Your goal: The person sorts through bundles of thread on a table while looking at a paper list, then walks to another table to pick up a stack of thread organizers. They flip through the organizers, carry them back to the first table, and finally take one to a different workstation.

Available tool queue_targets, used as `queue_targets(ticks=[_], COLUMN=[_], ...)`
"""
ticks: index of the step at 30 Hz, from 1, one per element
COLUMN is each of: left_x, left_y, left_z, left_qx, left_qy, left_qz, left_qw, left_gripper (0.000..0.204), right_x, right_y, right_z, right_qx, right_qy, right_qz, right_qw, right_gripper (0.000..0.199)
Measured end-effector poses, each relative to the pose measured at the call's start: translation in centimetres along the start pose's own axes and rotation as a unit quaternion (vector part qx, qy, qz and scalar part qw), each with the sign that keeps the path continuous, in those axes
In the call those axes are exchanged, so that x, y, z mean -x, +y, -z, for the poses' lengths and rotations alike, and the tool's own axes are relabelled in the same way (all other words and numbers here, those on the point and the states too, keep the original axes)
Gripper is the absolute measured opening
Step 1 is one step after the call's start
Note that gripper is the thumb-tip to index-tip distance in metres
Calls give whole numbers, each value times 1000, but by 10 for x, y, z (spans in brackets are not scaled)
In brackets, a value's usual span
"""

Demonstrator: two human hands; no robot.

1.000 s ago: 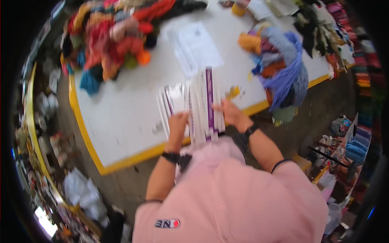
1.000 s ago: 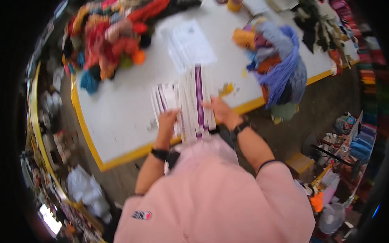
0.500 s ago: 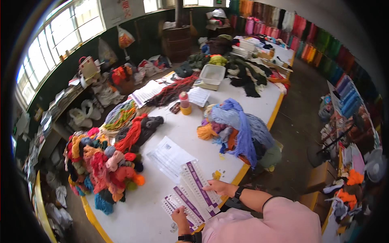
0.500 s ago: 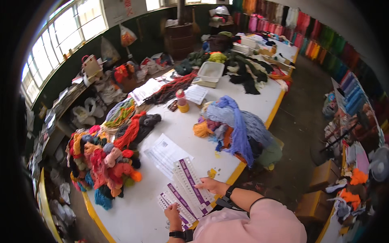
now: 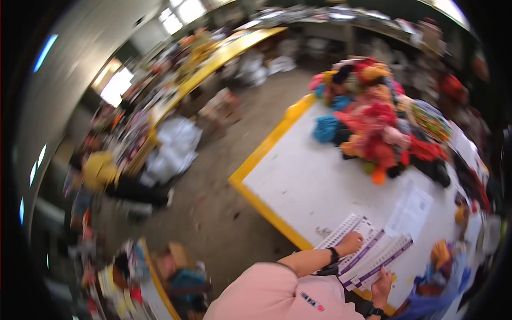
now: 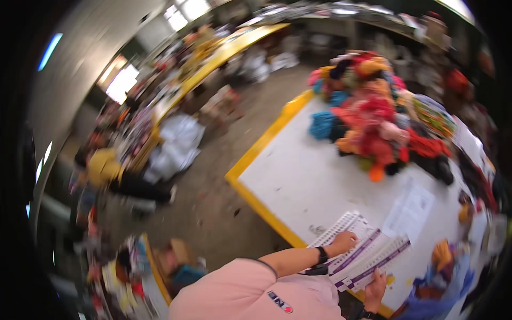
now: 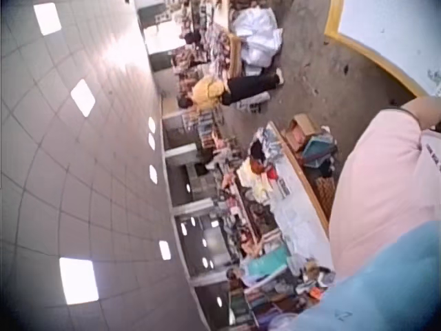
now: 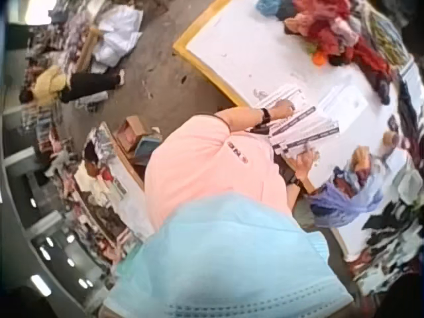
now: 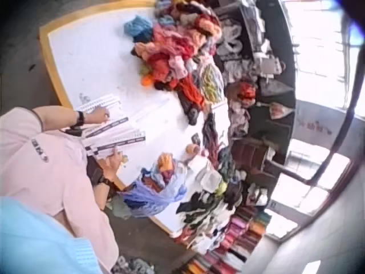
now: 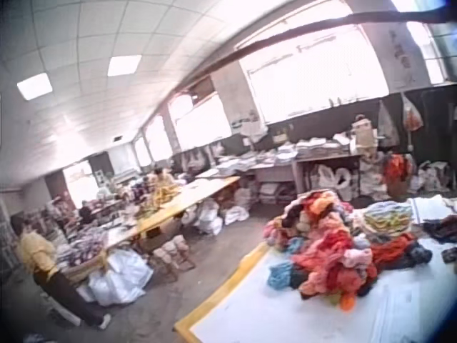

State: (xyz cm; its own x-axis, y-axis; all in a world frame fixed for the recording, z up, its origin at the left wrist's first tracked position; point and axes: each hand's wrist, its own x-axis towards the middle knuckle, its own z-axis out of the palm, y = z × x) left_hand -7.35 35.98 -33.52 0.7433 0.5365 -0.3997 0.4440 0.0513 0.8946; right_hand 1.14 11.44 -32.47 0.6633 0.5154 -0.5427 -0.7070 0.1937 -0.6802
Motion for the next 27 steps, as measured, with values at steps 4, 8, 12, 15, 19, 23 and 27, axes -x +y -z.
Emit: queue_targets(ticks=[4, 8, 12, 15, 19, 23, 27], left_x=[22, 19, 12, 12, 36, 44, 48], left_y=[-14, -26, -31, -34, 26, 20, 26], left_z=[20, 0, -8, -10, 6, 10, 18], left_qx=[-76, -103, -97, -140, -90, 14, -8], left_qy=[90, 116, 118, 161, 98, -66, -51], left_qz=[81, 78, 61, 46, 25, -1, 18], left_qw=[990, 985, 986, 976, 991, 998, 999], left_gripper=[16, 16, 17, 19, 25, 26, 19], right_x=[-15, -26, -34, -40, -37, -37, -45], right_y=[15, 2, -13, -18, -25, -24, -14], right_z=[-32, -31, -21, -17, -28, -35, -29], right_qx=[15, 20, 35, 38, 36, 32, 43], right_qy=[-102, -138, -142, -149, -160, -183, -177], right_qz=[-69, -84, -84, -89, -96, -127, -122], right_qw=[992, 987, 986, 984, 982, 974, 976], right_gripper=[39, 37, 36, 37, 38, 40, 42])
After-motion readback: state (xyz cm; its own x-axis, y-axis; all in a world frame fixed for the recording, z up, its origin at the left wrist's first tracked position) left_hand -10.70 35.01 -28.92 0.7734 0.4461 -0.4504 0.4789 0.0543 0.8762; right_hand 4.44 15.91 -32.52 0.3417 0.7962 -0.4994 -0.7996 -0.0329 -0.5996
